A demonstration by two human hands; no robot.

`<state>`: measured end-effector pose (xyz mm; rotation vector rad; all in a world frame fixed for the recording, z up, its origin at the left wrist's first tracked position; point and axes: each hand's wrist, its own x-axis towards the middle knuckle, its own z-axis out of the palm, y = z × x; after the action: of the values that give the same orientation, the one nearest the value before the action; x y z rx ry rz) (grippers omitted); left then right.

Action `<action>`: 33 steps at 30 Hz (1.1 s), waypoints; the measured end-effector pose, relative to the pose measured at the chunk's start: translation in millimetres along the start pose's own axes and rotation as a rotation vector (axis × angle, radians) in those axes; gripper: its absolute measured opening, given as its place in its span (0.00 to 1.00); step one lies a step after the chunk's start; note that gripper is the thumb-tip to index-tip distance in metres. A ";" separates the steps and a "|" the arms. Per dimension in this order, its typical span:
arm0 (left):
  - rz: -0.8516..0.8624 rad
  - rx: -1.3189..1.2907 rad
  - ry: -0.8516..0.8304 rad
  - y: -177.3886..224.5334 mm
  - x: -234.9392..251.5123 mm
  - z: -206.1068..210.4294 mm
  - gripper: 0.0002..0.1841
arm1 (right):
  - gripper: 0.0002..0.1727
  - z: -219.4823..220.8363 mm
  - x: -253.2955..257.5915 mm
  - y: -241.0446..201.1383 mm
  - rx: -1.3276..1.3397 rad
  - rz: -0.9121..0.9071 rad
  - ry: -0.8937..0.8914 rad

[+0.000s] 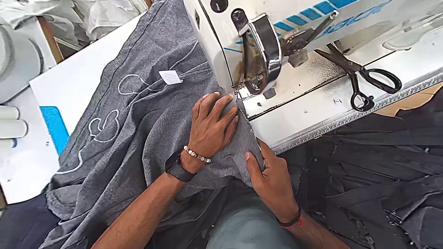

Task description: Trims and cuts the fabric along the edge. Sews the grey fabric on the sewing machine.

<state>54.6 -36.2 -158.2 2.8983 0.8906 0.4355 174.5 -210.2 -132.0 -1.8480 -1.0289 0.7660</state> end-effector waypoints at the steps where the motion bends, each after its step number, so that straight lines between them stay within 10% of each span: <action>1: 0.004 -0.001 0.000 -1.4 0.7 -0.2 0.20 | 0.23 0.1 2.2 0.3 -0.005 -0.001 0.001; 33: 0.096 0.034 0.024 -7.1 5.8 -1.5 0.17 | 0.23 -1.5 42.1 3.1 -0.270 -0.058 0.072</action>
<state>54.9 -27.1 -156.5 2.9825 0.7710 0.4675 196.6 -174.8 -138.3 -2.0475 -1.1791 0.5425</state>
